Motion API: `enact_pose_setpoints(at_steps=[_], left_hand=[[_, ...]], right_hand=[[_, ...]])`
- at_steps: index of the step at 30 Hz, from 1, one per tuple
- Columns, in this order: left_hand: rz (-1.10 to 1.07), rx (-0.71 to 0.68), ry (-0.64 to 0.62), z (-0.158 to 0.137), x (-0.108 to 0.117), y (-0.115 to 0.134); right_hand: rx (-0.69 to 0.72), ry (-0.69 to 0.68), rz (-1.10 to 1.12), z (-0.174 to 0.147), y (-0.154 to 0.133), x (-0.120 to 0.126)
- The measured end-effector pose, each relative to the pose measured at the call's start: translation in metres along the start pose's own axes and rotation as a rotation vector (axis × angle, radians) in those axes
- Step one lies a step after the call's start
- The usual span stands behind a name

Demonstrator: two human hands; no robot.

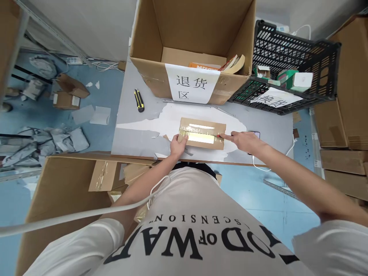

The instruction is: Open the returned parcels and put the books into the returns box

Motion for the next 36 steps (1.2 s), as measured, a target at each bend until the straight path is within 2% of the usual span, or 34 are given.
enact_pose_setpoints(at_steps=[3,6,8,12,14,17,19,22,25,28,30,32,36], left_hand=[[0.011,0.001,0.007,0.000,-0.001,0.001],[0.036,0.001,0.011,-0.002,-0.002,0.003],[0.055,-0.005,0.006,-0.004,-0.001,0.006],[0.073,-0.012,-0.001,-0.006,0.002,0.013],[0.067,-0.012,-0.014,-0.008,0.002,0.014],[0.060,-0.008,-0.011,-0.009,0.002,0.014],[0.070,-0.029,0.008,-0.011,0.003,0.014],[0.137,-0.208,0.037,-0.012,0.006,0.023],[0.316,-0.513,0.009,-0.011,0.009,0.045],[0.548,-0.824,-0.188,-0.006,0.000,0.071],[0.696,-0.982,-0.348,-0.002,-0.009,0.082],[0.807,-1.058,-0.443,0.002,-0.016,0.088],[0.871,-1.066,-0.460,0.009,-0.023,0.090]], right_hand=[[-0.044,0.028,0.010,-0.026,0.028,-0.010],[-0.071,0.074,0.048,-0.040,0.040,-0.016],[-0.077,0.073,0.042,-0.046,0.043,-0.018],[-0.079,0.015,-0.111,-0.055,0.044,-0.022],[-0.063,0.034,-0.132,-0.062,0.043,-0.021],[-0.034,0.086,-0.044,-0.081,0.042,-0.021],[-0.068,0.137,0.042,-0.096,0.046,-0.024],[-0.200,0.308,0.261,-0.112,0.053,-0.037],[-0.388,0.452,0.701,-0.109,0.051,-0.067],[-0.538,0.463,1.136,-0.091,0.030,-0.103],[-0.586,0.483,1.317,-0.079,0.013,-0.117],[-0.609,0.509,1.414,-0.074,0.000,-0.124],[-0.596,0.525,1.466,-0.076,-0.008,-0.128]])
Point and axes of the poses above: each hand's wrist, its own z-axis towards the middle knuckle, its own x-axis out of the back of the hand, y = z × x, the point moved 5 cm from there along z, towards the middle knuckle, and after that the axes turned 6 degrees about y, right-handed, at the moved point
